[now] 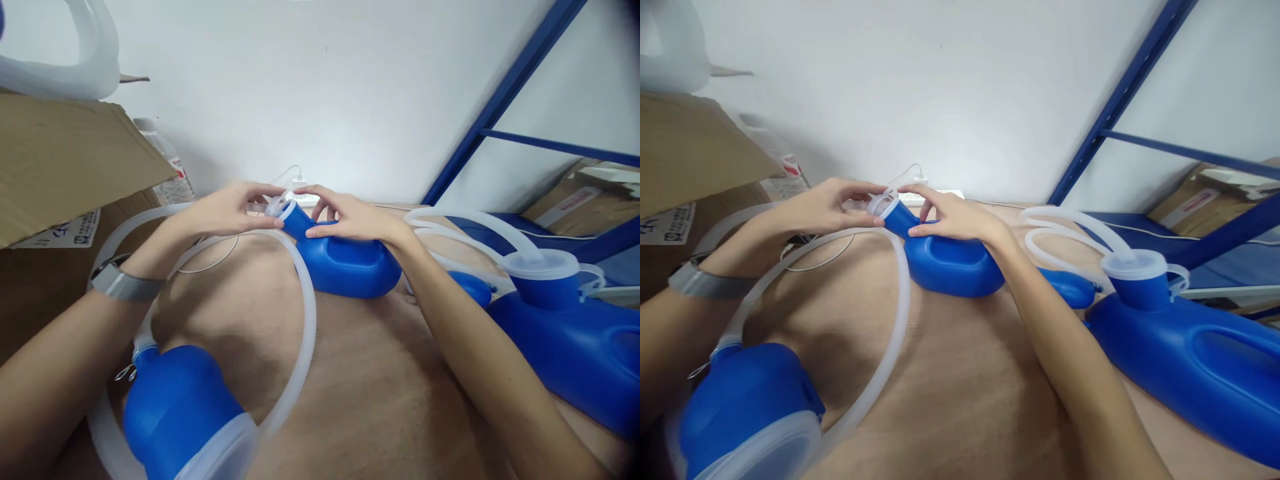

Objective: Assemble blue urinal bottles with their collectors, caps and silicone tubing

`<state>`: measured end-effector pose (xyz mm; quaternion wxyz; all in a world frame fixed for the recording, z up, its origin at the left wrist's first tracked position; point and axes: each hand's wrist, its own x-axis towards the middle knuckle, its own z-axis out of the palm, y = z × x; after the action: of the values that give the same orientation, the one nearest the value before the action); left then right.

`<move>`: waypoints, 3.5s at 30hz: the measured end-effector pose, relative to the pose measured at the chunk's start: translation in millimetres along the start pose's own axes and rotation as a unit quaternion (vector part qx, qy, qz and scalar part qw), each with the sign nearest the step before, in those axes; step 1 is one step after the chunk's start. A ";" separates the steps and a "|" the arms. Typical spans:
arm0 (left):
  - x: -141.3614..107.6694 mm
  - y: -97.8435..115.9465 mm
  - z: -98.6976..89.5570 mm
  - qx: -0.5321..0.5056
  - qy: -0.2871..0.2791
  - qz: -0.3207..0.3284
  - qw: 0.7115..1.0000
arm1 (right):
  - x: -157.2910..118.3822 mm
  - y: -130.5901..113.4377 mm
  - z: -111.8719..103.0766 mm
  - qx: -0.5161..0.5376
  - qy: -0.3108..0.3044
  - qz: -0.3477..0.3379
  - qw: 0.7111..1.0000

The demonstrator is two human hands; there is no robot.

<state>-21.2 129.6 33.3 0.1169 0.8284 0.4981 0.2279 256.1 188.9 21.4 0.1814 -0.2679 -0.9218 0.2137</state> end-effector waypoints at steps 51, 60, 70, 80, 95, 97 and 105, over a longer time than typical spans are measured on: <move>-14.3 41.6 13.0 0.355 -0.016 0.070 0.932 | -1.0 -2.0 1.0 -0.003 -0.036 -0.077 0.996; -24.6 33.3 20.9 0.264 0.060 0.033 0.962 | -2.3 -1.2 1.2 0.010 -0.030 -0.084 0.996; -24.5 17.3 11.7 0.401 0.121 0.157 0.894 | -1.9 -2.7 -0.5 0.012 -0.035 -0.074 0.997; -24.3 21.8 25.4 0.483 0.063 0.081 0.870 | -3.6 -6.5 -0.6 -0.006 -0.030 -0.065 0.997; -23.5 10.6 29.9 0.390 0.057 0.074 0.916 | -1.2 -3.9 -2.0 -0.017 -0.031 -0.077 0.996; -24.0 8.0 30.3 0.382 0.067 0.074 0.919 | -2.1 -3.2 -1.9 -0.002 -0.026 -0.074 0.997; -22.6 11.9 41.0 0.372 0.067 0.030 0.925 | -4.8 2.0 -1.6 0.033 -0.026 -0.060 0.997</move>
<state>-0.8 105.4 -3.2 -0.2406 0.8097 0.5286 0.0847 261.4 188.2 20.7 0.1783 -0.2007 -0.9330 0.2397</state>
